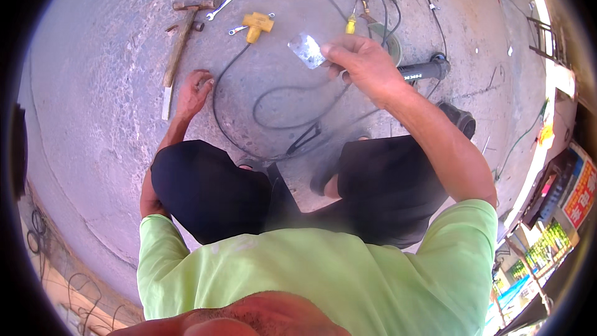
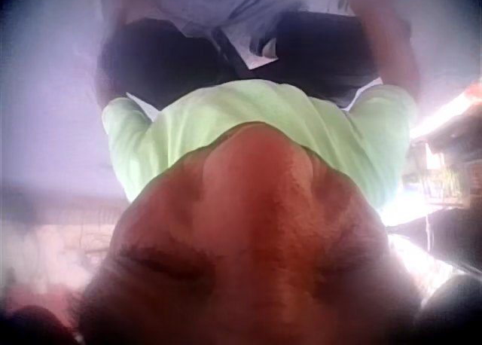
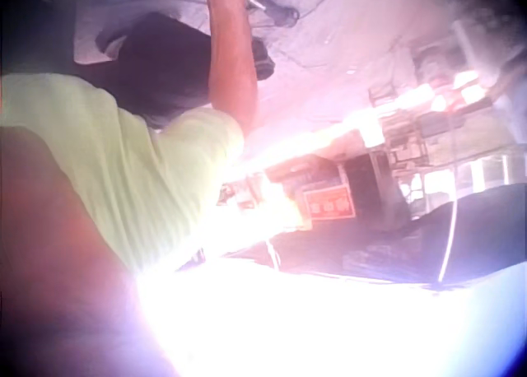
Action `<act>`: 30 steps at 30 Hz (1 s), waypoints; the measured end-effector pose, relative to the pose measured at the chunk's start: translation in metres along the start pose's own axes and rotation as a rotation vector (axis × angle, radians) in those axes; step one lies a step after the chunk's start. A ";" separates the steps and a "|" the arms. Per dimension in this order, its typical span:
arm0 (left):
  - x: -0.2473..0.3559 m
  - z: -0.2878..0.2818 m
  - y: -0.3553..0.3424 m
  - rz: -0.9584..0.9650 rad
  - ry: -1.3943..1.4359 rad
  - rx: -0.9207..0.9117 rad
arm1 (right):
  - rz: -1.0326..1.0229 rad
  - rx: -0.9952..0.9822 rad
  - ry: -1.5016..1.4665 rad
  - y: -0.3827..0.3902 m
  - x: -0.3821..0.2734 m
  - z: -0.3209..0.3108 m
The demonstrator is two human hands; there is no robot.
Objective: The person cleans a metal component using a cloth and applies a substance from a container with a small applicator.
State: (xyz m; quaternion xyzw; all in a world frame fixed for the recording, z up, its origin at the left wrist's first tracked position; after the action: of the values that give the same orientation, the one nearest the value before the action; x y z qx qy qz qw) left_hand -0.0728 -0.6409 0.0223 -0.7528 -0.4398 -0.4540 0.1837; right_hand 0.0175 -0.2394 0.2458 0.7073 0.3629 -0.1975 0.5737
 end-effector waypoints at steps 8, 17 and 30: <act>0.178 -0.132 -0.010 -0.405 0.051 0.044 | -0.278 -0.288 0.152 -0.058 0.019 -0.017; 0.384 -0.060 -0.115 -0.232 -0.162 -0.163 | -0.580 -0.323 0.109 -0.075 0.008 -0.050; 0.322 0.122 -0.221 -0.202 0.060 -0.713 | -0.365 -0.199 0.159 -0.083 0.089 -0.107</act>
State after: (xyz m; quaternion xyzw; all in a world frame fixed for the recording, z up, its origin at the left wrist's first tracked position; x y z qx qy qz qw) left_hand -0.1277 -0.2776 0.2039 -0.7087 -0.3207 -0.6163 -0.1229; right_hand -0.0002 -0.1049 0.1572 0.5833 0.5466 -0.2048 0.5649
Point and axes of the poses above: each hand's wrist, its own y-axis away from the middle knuckle, its own z-axis out of the palm, x = y × z, the point moved 4 cm from there along -y, towards the middle knuckle, and after that the axes turned 11 degrees about y, right-handed, at the moved point
